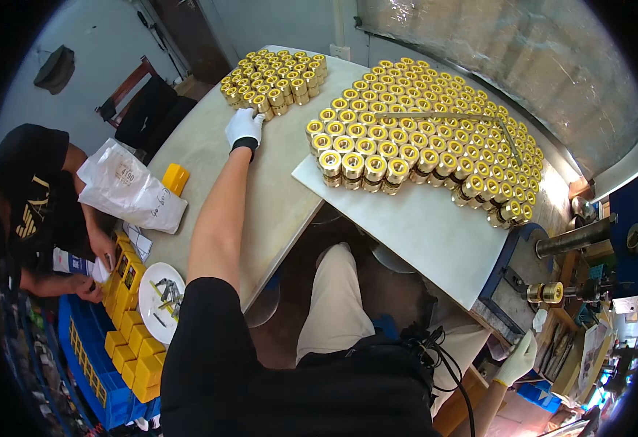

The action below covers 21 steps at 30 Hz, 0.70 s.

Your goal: Assembling small metal components using a manual hand press machine.

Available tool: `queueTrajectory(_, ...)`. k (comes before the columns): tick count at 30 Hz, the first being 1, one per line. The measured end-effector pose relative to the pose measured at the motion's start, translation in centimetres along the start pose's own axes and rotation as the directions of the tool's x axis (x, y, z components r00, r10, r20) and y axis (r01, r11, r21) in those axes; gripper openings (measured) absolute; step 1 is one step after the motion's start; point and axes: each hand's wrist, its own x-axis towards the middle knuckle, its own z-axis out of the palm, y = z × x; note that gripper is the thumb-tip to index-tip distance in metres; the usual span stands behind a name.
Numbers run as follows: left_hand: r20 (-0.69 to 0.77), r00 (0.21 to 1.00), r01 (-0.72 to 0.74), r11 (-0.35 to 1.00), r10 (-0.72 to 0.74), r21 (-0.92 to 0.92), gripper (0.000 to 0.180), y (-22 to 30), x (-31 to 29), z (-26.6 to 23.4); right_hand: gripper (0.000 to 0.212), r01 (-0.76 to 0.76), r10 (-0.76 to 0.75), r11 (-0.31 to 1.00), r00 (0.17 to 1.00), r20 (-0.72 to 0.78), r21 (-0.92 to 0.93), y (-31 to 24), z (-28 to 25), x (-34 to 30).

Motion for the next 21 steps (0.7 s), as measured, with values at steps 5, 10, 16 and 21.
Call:
queueTrajectory(5, 0.033, 0.997, -0.060, 0.992, 0.064, -0.113, 0.037, -5.5, 2.7, 5.1, 0.028, -0.070, 0.070, 0.997, 0.997, -0.025, 0.011, -1.8, 0.6, -0.6)
queueTrajectory(10, 0.196, 0.980, 0.141, 0.800, -0.029, -0.584, 0.050, -9.8, 2.3, 5.5, 0.027, -0.024, 0.013, 0.996, 0.991, 0.136, 0.083, -4.8, 1.0, -2.0)
queueTrajectory(16, -0.141, 0.982, -0.187, 0.745, 0.126, -0.641, 0.044, -2.1, -7.9, -2.0, 0.018, 0.584, -0.650, 0.749, 0.739, -0.177, -0.312, -18.6, -8.8, -1.5)
queueTrajectory(21, -0.020, 0.963, -0.174, 0.567, 0.268, -0.805, 0.034, 9.6, -21.4, -11.5, 0.022, 0.621, -0.923, 0.350, 0.101, -0.371, -0.701, -37.6, -22.2, 3.8)
